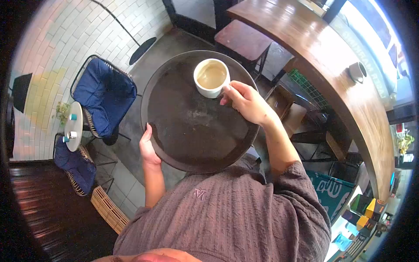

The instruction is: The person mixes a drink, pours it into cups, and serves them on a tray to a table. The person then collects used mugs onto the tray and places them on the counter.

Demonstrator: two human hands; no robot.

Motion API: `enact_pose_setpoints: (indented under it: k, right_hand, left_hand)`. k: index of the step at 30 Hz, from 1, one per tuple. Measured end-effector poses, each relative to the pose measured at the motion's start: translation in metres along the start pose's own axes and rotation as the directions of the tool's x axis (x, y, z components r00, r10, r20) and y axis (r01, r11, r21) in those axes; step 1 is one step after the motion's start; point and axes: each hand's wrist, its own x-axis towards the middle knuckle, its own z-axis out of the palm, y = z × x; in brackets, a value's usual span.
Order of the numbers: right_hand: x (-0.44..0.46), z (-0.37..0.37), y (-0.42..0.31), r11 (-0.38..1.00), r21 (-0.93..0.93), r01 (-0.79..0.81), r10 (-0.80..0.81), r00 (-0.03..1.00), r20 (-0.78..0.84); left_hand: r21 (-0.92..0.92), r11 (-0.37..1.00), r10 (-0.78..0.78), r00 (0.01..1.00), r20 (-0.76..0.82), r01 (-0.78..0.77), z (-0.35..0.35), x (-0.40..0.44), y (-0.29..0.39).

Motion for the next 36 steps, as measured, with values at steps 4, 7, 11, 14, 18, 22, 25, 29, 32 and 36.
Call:
enact_pose_setpoints:
  k: [4,7,11,14,18,22,25,29,32,36]
  right_hand:
    - [-0.025,-0.055,-0.002,0.992,-0.095,0.087,-0.099,0.985,-0.141]
    - [-0.053,-0.119,-0.004,0.978,-0.070,0.196,-0.207,0.882,-0.424]
    - [-0.099,-0.252,0.005,0.924,-0.349,0.156,-0.382,0.370,-0.847]
    - [-0.128,-0.348,0.028,0.945,-0.276,-0.177,-0.268,0.068,-0.961]
    - [-0.135,-0.423,0.064,0.964,-0.093,-0.250,-0.070,0.100,-0.992]
    - [-0.137,-0.426,0.052,0.985,0.138,-0.107,0.168,0.352,-0.921]
    - [-0.131,-0.439,0.059,0.961,0.273,0.045,0.209,0.525,-0.825]
    - [-0.122,-0.465,0.084,0.933,0.296,0.203,0.159,0.504,-0.849]
    - [-0.119,-0.453,0.079,0.934,0.243,0.261,0.107,0.444,-0.889]
    - [-0.114,-0.413,0.063,0.946,0.168,0.276,0.015,0.481,-0.877]
  left_hand:
    - [-0.058,0.998,-0.026,0.995,0.098,0.032,0.036,-0.003,-0.042]
    - [-0.050,0.999,-0.012,0.995,0.097,0.017,0.056,-0.003,-0.077]
    - [-0.024,1.000,0.009,1.000,0.018,-0.008,0.097,-0.007,-0.117]
    - [0.051,0.998,0.032,0.997,-0.069,-0.029,0.113,-0.011,-0.140]
    - [-0.010,1.000,-0.001,1.000,-0.018,0.000,0.111,-0.011,-0.162]
    - [0.014,0.999,0.051,0.998,-0.032,-0.051,0.118,-0.019,-0.177]
    - [0.003,0.996,0.085,0.995,-0.054,-0.085,0.115,-0.024,-0.183]
    - [0.010,0.988,0.154,0.982,-0.106,-0.154,0.097,-0.030,-0.184]
    - [-0.021,0.984,0.172,0.981,-0.091,-0.174,0.084,-0.038,-0.179]
    - [-0.049,0.978,0.196,0.974,-0.115,-0.202,0.063,-0.049,-0.159]
